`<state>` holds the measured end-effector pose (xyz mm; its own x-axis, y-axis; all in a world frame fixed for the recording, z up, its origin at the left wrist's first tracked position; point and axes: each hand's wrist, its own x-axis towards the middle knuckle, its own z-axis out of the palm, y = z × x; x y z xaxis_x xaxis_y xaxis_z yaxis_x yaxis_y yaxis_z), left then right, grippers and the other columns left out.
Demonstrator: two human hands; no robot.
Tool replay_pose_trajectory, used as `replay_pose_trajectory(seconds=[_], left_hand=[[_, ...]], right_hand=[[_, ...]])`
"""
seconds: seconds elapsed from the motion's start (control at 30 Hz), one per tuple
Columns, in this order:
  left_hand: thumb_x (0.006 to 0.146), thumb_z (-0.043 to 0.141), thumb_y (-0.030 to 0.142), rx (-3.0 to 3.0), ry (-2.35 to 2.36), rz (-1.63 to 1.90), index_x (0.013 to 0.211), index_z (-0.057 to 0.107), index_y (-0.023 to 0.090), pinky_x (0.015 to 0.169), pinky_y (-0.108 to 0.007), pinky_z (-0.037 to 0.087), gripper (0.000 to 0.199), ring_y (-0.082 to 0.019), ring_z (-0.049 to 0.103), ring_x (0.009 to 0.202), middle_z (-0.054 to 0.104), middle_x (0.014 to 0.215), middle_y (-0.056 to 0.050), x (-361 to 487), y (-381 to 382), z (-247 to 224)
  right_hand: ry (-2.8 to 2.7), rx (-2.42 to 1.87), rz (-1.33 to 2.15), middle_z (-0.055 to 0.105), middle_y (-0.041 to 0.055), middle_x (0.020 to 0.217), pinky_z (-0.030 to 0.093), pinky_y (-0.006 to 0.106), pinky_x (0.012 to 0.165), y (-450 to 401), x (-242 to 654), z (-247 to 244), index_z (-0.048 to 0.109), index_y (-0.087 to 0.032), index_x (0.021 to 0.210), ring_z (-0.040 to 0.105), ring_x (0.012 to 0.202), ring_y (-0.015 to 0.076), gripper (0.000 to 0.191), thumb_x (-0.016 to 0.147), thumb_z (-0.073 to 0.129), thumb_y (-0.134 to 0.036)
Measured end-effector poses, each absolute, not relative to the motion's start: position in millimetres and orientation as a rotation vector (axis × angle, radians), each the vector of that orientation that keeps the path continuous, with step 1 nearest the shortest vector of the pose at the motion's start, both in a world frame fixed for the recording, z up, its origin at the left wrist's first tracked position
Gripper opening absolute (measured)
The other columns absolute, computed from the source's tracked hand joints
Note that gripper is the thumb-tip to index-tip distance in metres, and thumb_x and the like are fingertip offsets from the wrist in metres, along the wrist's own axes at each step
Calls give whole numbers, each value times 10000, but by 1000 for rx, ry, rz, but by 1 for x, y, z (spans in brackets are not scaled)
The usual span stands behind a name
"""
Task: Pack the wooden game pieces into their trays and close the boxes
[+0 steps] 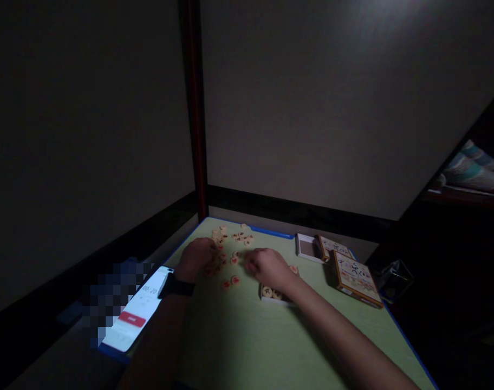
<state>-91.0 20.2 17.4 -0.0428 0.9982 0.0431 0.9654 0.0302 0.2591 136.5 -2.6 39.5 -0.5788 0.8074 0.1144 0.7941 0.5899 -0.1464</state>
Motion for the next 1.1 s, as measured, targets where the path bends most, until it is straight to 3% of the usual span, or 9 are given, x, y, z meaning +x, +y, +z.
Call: replay_pose_trajectory(seconds=[0.1, 0.27, 0.47, 0.6, 0.9, 1.1], left_hand=[[853, 527, 205, 2094, 2103, 302, 1005, 757, 208, 861, -309, 482, 275, -237, 666, 1018, 742, 1098, -102, -90, 20, 14], [897, 475, 213, 2108, 2083, 266, 1024, 744, 180, 882, -336, 487, 299, -262, 659, 1073, 722, 1146, -125, -86, 15, 17], [914, 456, 230, 2127, 2137, 149, 1038, 717, 158, 856, -325, 498, 299, -265, 666, 1063, 700, 1154, -152, -76, 12, 19], [926, 425, 240, 2149, 2170, 105, 1020, 716, 163, 820, -313, 505, 315, -265, 674, 1043, 686, 1171, -160, -72, 12, 18], [940, 425, 274, 2122, 2174, 57, 1043, 689, 138, 812, -336, 510, 315, -292, 671, 1055, 684, 1163, -172, -72, 12, 20], [948, 396, 243, 2176, 2164, 33, 1089, 673, 117, 848, -370, 514, 335, -306, 666, 1065, 672, 1168, -190, -71, 12, 19]], right_hand=[[-2714, -1386, 54, 754, 81, 1047, 498, 294, 755, 9, 107, 34, 706, -256, 1117, 706, 934, 228, 286, 941, 483, -289], [-2778, -1438, -25, 725, 139, 1070, 540, 335, 759, 15, 88, 20, 711, -194, 1062, 712, 958, 270, 253, 937, 512, -288], [-2813, -1461, -4, 695, 188, 1087, 556, 334, 788, 14, 83, 17, 682, -125, 1127, 708, 989, 271, 281, 889, 533, -112], [-2811, -1462, 26, 685, 204, 1096, 556, 334, 793, 12, 79, 17, 677, -97, 1142, 705, 1004, 276, 291, 896, 522, -97], [-2750, -1391, 81, 682, 160, 1060, 514, 291, 759, 9, 91, 24, 670, -114, 1114, 698, 918, 230, 263, 963, 466, -181], [-2564, -1204, 194, 681, 84, 898, 458, 244, 773, -4, 166, 51, 706, -134, 912, 634, 848, 167, 148, 896, 560, -121]])
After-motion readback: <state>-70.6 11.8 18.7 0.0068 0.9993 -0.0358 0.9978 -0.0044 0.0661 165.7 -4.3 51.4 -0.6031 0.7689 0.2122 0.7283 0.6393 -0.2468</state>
